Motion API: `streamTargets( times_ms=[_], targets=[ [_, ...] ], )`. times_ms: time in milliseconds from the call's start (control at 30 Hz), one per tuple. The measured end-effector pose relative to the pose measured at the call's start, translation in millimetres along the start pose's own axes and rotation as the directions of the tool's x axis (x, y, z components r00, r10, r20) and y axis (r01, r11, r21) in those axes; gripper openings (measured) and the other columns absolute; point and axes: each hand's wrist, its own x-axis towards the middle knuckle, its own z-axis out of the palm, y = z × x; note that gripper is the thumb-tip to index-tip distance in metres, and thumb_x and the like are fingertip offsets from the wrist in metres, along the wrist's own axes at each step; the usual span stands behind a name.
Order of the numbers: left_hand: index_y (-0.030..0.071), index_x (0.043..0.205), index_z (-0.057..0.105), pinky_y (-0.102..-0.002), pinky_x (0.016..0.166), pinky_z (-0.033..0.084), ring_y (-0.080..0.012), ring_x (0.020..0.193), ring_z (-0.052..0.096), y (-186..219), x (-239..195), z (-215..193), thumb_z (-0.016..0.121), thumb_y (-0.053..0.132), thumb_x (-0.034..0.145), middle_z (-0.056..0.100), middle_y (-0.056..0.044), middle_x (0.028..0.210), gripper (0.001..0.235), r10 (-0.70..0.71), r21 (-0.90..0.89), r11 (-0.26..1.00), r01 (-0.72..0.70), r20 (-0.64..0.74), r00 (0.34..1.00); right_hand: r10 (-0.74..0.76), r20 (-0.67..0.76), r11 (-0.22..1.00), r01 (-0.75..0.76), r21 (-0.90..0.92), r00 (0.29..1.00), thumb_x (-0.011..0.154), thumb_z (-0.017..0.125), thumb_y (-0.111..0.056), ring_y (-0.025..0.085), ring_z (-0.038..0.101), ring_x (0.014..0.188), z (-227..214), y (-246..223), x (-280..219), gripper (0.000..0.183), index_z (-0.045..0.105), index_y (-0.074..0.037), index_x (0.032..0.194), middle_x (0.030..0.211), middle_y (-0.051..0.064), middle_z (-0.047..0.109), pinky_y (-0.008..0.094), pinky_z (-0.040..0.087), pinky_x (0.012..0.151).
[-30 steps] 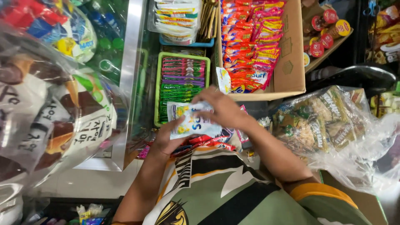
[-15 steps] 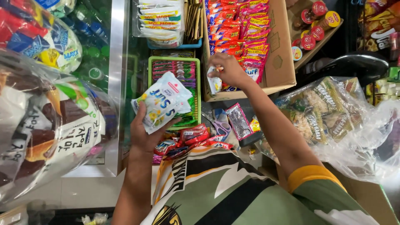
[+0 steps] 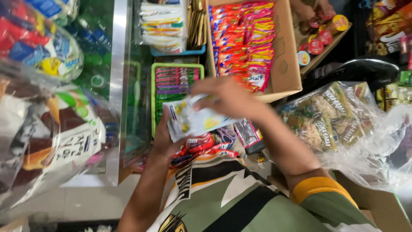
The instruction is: Organizing and sorting detergent and soap sachets into cardboard boxes.
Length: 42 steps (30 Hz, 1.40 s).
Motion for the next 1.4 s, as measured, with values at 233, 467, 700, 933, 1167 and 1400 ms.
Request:
streamTargets(
  times_ms=[233, 467, 700, 933, 1167, 1400],
  targets=[
    [0.012, 0.148, 0.043, -0.051, 0.1, 0.055, -0.0277, 0.122, 0.064, -22, 14, -24, 0.07, 0.038, 0.091, 0.061, -0.01, 0.136, 0.068, -0.087, 0.157, 0.982, 0.101, -0.09, 0.992, -0.088, -0.138, 0.921, 0.028, -0.387, 0.987, 0.082, 0.073, -0.019, 0.036, 0.065, 0.108, 101, 32, 2, 0.028, 0.063, -0.007, 0.105, 0.109, 0.014, 0.066, 0.046, 0.052, 0.094],
    [0.0, 0.137, 0.062, -0.039, 0.107, 0.05, -0.0241, 0.124, 0.064, -1, 35, -25, 0.068, 0.006, 0.099, 0.066, -0.013, 0.134, 0.039, -0.097, 0.767, 0.641, -0.018, 0.105, 0.99, 0.168, 0.018, 0.761, -0.141, 0.633, 0.986, 0.115, 0.051, -0.038, 0.029, 0.058, 0.138, 34, 76, -37, 0.042, 0.056, -0.006, 0.142, 0.139, 0.016, 0.064, 0.039, 0.045, 0.119],
    [0.0, 0.136, 0.06, -0.036, 0.098, 0.053, -0.0212, 0.112, 0.067, -13, 119, 112, 0.074, 0.003, 0.09, 0.071, -0.011, 0.123, 0.048, -0.214, 0.805, 0.586, 0.092, 0.044, 0.976, 0.511, 0.31, 0.837, -0.547, 0.034, 0.801, 0.067, 0.084, -0.049, 0.03, 0.065, 0.116, -57, 83, -95, 0.101, 0.041, -0.015, 0.152, 0.128, 0.014, 0.065, 0.044, 0.049, 0.095],
    [0.018, 0.134, 0.064, -0.044, 0.089, 0.056, -0.0382, 0.107, 0.069, -93, 260, 152, 0.076, 0.007, 0.079, 0.073, -0.019, 0.113, 0.058, -0.207, 0.837, -0.296, -0.461, 0.415, 0.886, 0.379, -0.451, 0.717, -0.564, -0.41, 0.809, 0.074, 0.082, -0.02, 0.045, 0.063, 0.115, -72, 185, -155, 0.066, 0.054, -0.002, 0.131, 0.121, 0.023, 0.068, 0.054, 0.049, 0.096],
    [0.005, 0.132, 0.05, -0.055, 0.086, 0.052, -0.0475, 0.101, 0.066, -169, 331, 75, 0.067, 0.006, 0.082, 0.07, -0.029, 0.104, 0.053, -0.333, 0.857, -0.39, -0.336, 0.209, 0.919, 0.643, -0.335, 0.7, -0.706, -0.107, 0.688, 0.085, 0.063, -0.007, 0.044, 0.069, 0.091, -117, 224, -176, 0.043, 0.063, -0.005, 0.128, 0.099, 0.023, 0.073, 0.049, 0.055, 0.081],
    [0.001, 0.095, 0.07, -0.052, 0.096, 0.054, -0.0422, 0.104, 0.07, -229, 364, -59, 0.065, 0.014, 0.085, 0.073, -0.026, 0.103, 0.018, -0.439, 0.688, -0.526, -0.501, 0.285, 0.852, 0.576, -0.366, 0.709, -0.67, -0.223, 0.731, 0.086, 0.064, -0.006, 0.042, 0.069, 0.091, -91, 287, -122, 0.031, 0.072, -0.004, 0.116, 0.098, 0.025, 0.071, 0.048, 0.056, 0.082]
  ],
)
